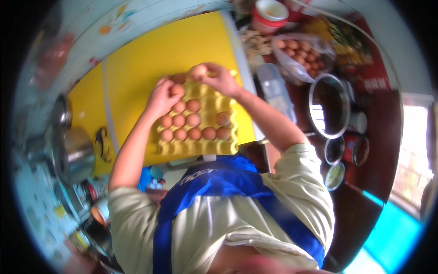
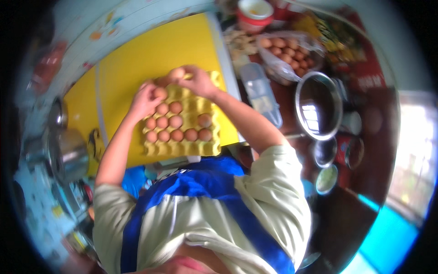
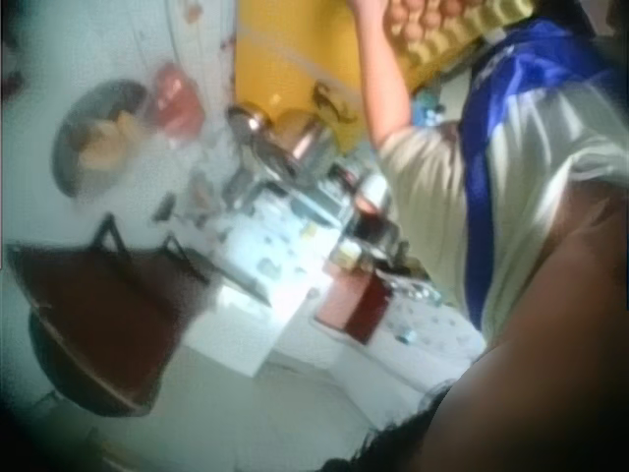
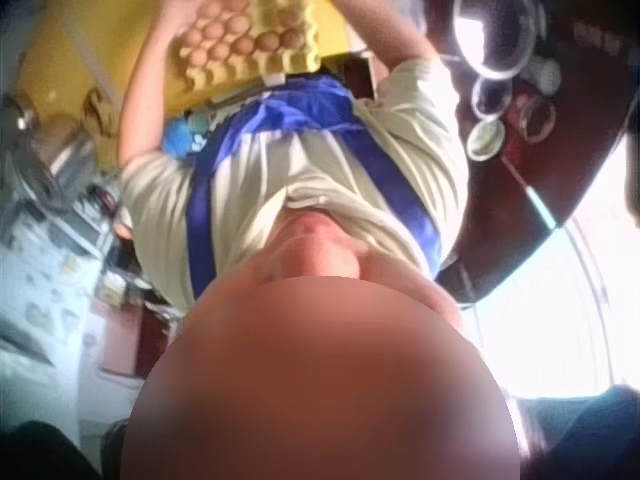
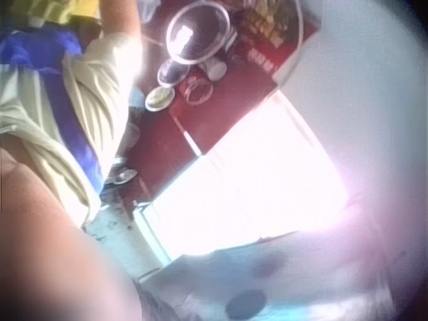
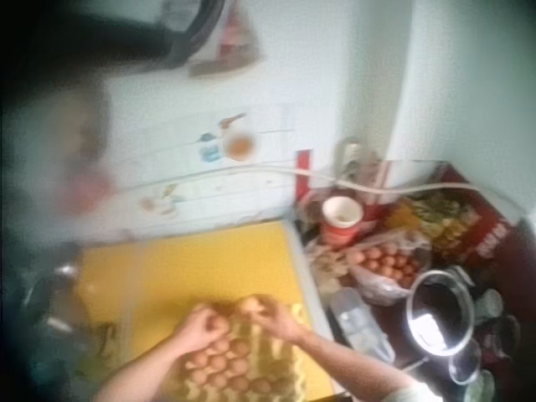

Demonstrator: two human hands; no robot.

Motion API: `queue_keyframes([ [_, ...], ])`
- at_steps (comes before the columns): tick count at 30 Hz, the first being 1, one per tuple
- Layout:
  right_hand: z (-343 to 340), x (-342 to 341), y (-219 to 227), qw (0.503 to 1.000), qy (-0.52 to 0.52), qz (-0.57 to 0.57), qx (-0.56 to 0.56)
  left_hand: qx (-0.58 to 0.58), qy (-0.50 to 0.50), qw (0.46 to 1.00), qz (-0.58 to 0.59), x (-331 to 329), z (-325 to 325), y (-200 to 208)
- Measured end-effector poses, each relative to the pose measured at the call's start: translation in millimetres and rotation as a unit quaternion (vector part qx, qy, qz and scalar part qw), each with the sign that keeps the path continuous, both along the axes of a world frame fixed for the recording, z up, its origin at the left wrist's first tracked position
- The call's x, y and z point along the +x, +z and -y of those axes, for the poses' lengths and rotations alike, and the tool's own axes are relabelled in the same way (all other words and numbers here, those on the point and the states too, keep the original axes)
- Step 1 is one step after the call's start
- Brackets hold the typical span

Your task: The person retrieves a tray of eggs from under a table, places it on a yellow counter, and cracks several eggs into a small white bowl. They then move the empty egg tray and handle a plastic bag containing raw chicken pieces.

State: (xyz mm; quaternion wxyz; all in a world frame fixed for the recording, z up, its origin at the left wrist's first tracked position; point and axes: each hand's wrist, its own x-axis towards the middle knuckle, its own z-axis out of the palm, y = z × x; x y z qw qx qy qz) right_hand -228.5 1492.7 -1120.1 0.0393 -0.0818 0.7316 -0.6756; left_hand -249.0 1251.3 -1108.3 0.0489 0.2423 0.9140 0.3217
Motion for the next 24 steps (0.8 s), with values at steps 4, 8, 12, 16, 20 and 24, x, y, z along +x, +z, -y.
queue_keyframes([
  [4, -20, 30, 21, 0.912, 0.111, 0.237, -0.315, 0.160, 0.015, 0.979, 0.129, 8, -40, 6],
  [8, -55, 36, 22, 0.863, 0.097, 0.248, -0.429, 0.144, -0.016, 0.986, 0.082, 10, -100, 10],
  [12, -138, 32, 19, 0.902, -0.010, 0.151, -0.404, 0.144, -0.109, 0.982, 0.049, 8, -147, 12],
  [16, -257, 31, 38, 0.962, -0.239, 0.088, -0.101, 0.093, -0.163, 0.980, 0.066, 11, -184, 2],
  [20, -334, 36, 31, 0.821, -0.241, 0.041, 0.516, 0.140, -0.187, 0.964, 0.124, 23, -214, -12],
  [24, -348, 32, -7, 0.787, -0.148, 0.114, 0.588, 0.152, -0.201, 0.959, 0.133, 33, -225, -18],
])
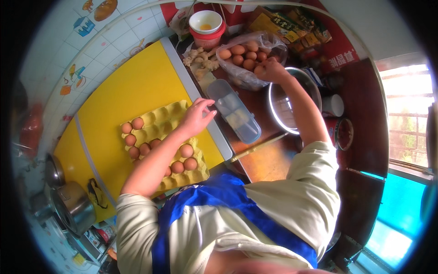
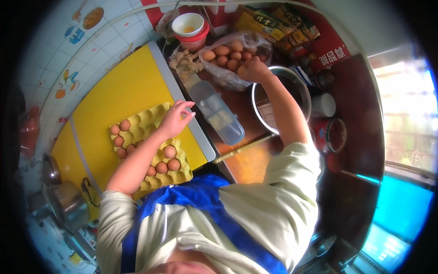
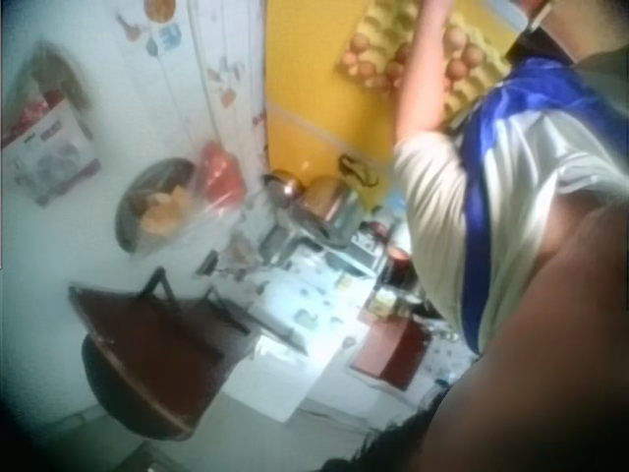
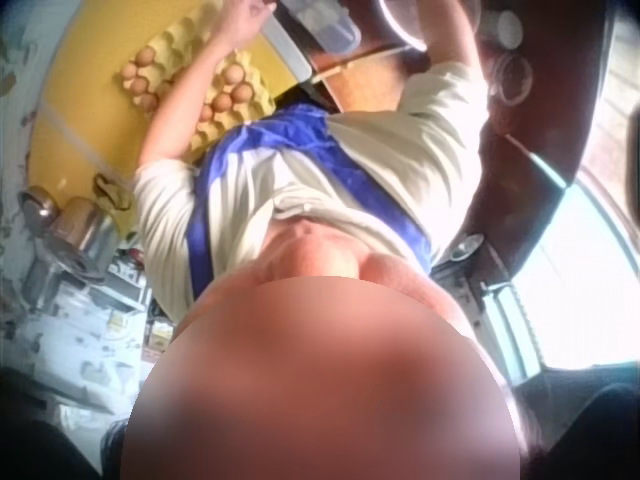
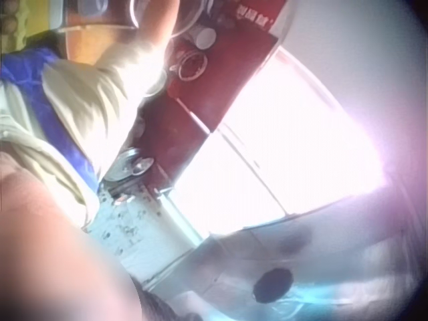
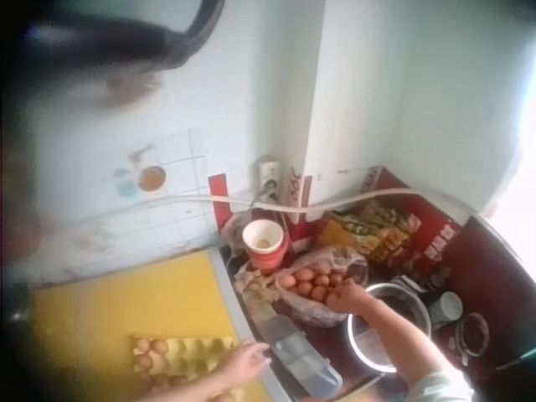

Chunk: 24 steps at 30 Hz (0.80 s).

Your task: The person retrieves a tray of eggs from under a table, places it on a yellow counter, and cracks several eggs into a small white bowl. They then move the empty egg tray and handle a plastic bag containing raw chicken pieces.

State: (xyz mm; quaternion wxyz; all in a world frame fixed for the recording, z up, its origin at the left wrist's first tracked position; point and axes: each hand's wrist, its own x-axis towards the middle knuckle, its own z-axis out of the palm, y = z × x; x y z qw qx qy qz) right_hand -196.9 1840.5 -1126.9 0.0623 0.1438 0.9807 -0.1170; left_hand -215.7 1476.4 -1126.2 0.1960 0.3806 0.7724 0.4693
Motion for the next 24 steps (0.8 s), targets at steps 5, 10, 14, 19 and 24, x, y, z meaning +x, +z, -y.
queue_keyframes([
  [5, 9, 1, -22, 0.992, 0.082, -0.072, -0.062, -0.011, 0.018, 1.000, 0.018, 2, 6, -1],
  [10, 16, 5, -21, 0.981, 0.110, -0.131, -0.088, -0.028, 0.011, 0.999, 0.014, 4, 17, -2],
  [14, 6, -6, -16, 0.988, 0.135, -0.070, -0.038, -0.031, 0.009, 0.999, 0.005, 8, 23, -3],
  [19, -4, -14, -8, 0.987, 0.049, -0.029, -0.149, -0.037, 0.017, 0.999, 0.018, 11, 29, 0],
  [24, -5, -8, -2, 0.981, 0.180, -0.066, 0.034, -0.028, 0.032, 0.998, 0.036, 5, 47, 13],
])
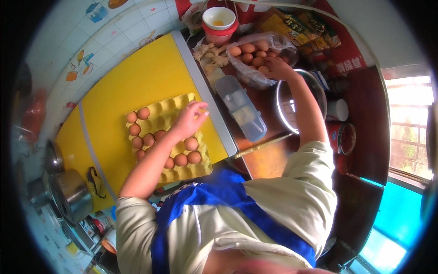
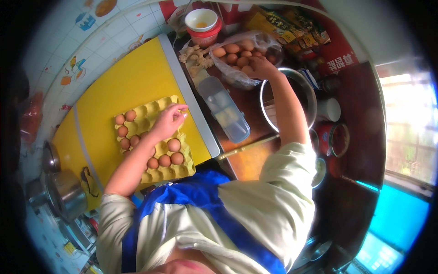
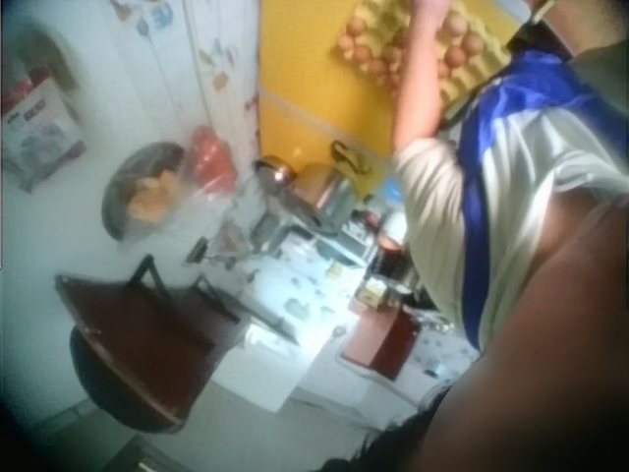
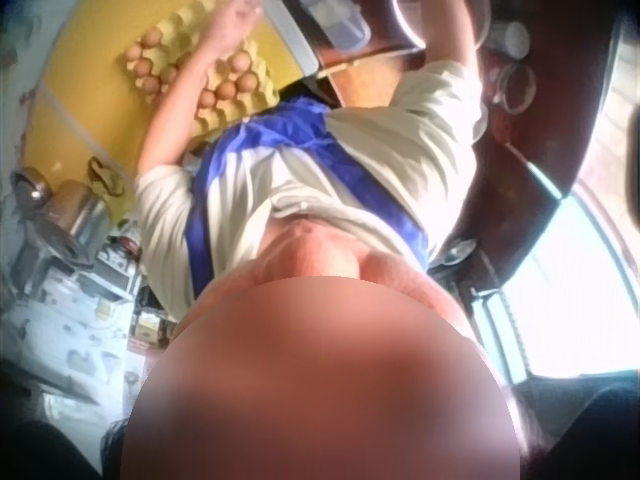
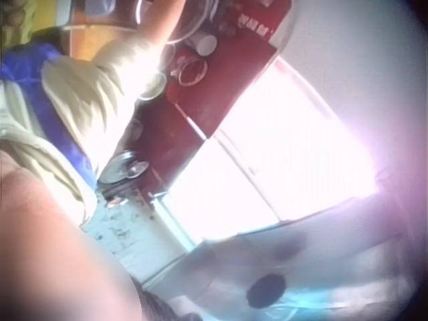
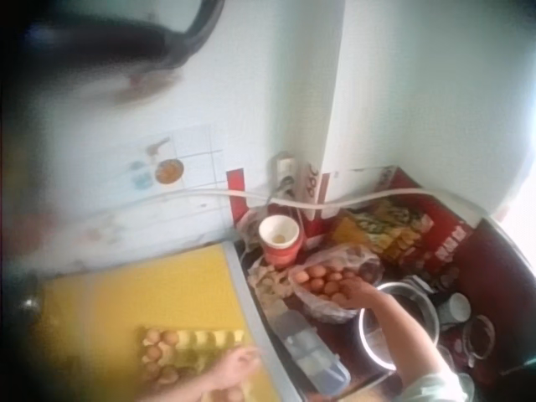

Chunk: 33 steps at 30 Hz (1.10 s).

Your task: The person retrieves a tray of eggs from under a table, places it on a yellow counter, and cracks several eggs into a small white bowl. They then move the empty egg tray and handle a plastic bag containing raw chicken pieces.

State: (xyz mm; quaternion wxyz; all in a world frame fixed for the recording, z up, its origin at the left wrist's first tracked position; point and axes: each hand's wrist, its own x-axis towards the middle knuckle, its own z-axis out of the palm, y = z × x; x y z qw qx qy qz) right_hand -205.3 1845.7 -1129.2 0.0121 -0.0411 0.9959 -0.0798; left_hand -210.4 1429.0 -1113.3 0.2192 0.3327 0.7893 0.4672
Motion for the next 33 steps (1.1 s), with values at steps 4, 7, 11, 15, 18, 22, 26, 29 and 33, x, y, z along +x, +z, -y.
queue_keyframes([
  [4, -4, 0, 4, 0.997, -0.007, 0.060, 0.055, -0.024, 0.062, 0.998, -0.006, -15, 43, 12],
  [7, -3, 3, 11, 0.997, -0.012, 0.014, 0.068, 0.012, 0.126, 0.990, -0.058, -23, 88, 18],
  [11, 5, 9, 42, 0.935, -0.264, -0.181, -0.152, -0.042, 0.200, 0.977, -0.068, -33, 157, 27],
  [15, 47, 6, 76, 0.837, -0.308, -0.294, -0.344, -0.076, 0.260, 0.957, -0.107, -20, 213, 29],
  [18, 131, 23, 72, 0.945, -0.180, -0.143, -0.233, -0.109, 0.237, 0.948, -0.184, 2, 231, 25],
  [22, 251, 68, 37, 0.967, 0.071, 0.021, -0.245, -0.107, 0.182, 0.957, -0.199, 35, 214, 7],
  [26, 307, 97, 16, 0.958, 0.213, 0.032, -0.189, -0.101, 0.052, 0.966, -0.233, 66, 175, -8],
  [29, 318, 101, 11, 0.963, 0.235, 0.009, -0.135, -0.128, -0.028, 0.942, -0.310, 86, 153, -13],
  [33, 324, 98, 7, 0.966, 0.230, -0.010, -0.116, -0.161, -0.028, 0.916, -0.366, 97, 138, -19],
])
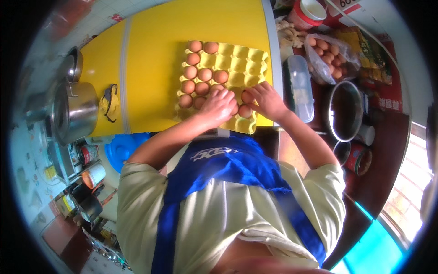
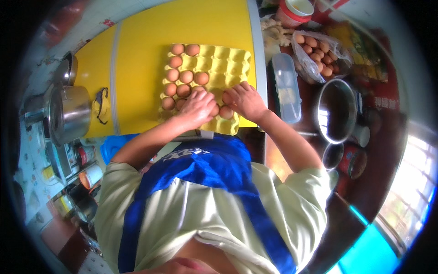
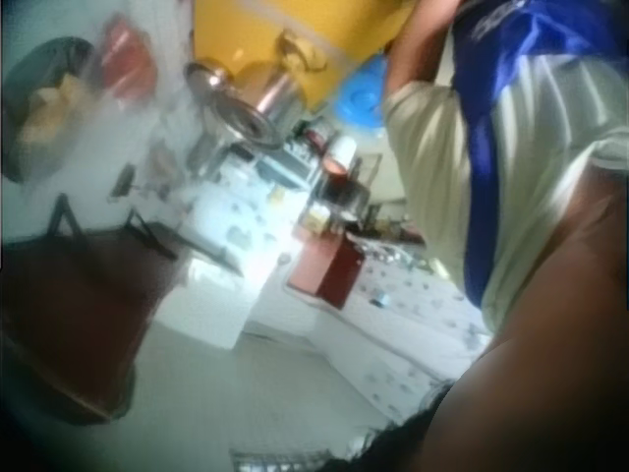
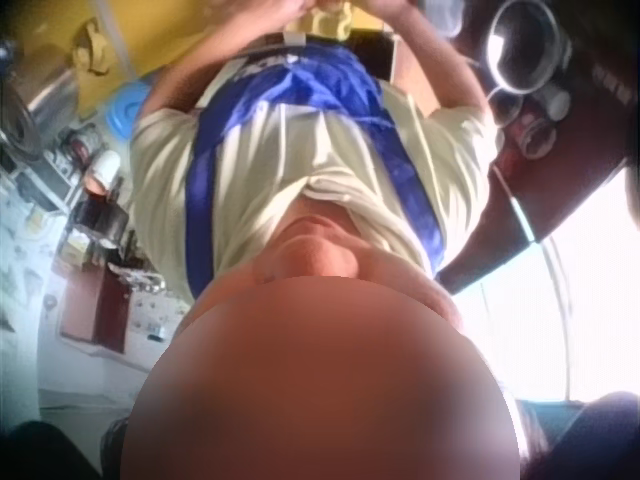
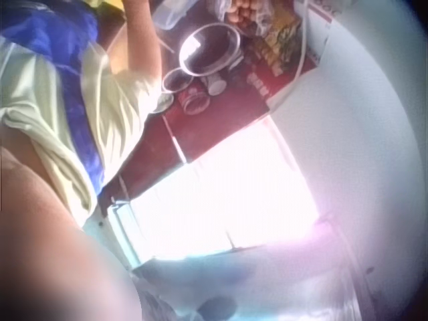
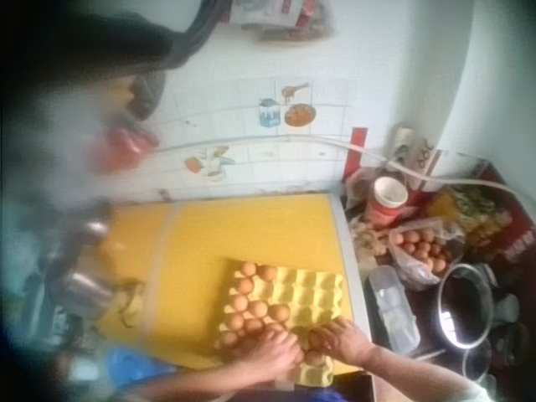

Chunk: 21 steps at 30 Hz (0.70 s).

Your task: The person retrieves a tray of eggs from under a table, places it on a yellow counter, and cracks several eggs into a small white bowl. They then move the empty egg tray and handle a plastic bag containing raw chicken pieces.

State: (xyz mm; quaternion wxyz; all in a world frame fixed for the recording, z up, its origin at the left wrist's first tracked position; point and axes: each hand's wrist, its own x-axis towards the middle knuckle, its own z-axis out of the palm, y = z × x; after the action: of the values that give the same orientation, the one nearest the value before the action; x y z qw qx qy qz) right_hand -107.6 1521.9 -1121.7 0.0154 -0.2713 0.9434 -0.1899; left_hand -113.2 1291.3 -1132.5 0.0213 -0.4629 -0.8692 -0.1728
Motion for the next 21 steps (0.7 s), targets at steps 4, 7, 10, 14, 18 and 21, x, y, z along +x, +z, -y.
queue_keyframes([
  [4, -3, -2, 3, 0.998, -0.001, -0.025, -0.051, 0.007, 0.014, 1.000, 0.010, 2, 4, -1],
  [7, -8, 0, 8, 0.988, -0.058, 0.029, -0.138, 0.069, 0.067, 0.993, 0.073, 1, 9, 2],
  [10, -9, 1, 9, 0.941, -0.174, 0.132, -0.259, 0.128, 0.134, 0.975, 0.122, -4, 8, 7],
  [14, -6, -5, 5, 0.931, -0.220, 0.179, -0.229, 0.128, 0.127, 0.978, 0.103, -16, 0, 10],
  [18, -11, -17, 2, 0.916, -0.236, 0.228, -0.230, 0.116, 0.115, 0.980, 0.111, -21, -4, 9],
  [21, -17, -23, 3, 0.885, -0.254, 0.286, -0.264, 0.129, 0.130, 0.971, 0.157, -23, -6, 8],
])
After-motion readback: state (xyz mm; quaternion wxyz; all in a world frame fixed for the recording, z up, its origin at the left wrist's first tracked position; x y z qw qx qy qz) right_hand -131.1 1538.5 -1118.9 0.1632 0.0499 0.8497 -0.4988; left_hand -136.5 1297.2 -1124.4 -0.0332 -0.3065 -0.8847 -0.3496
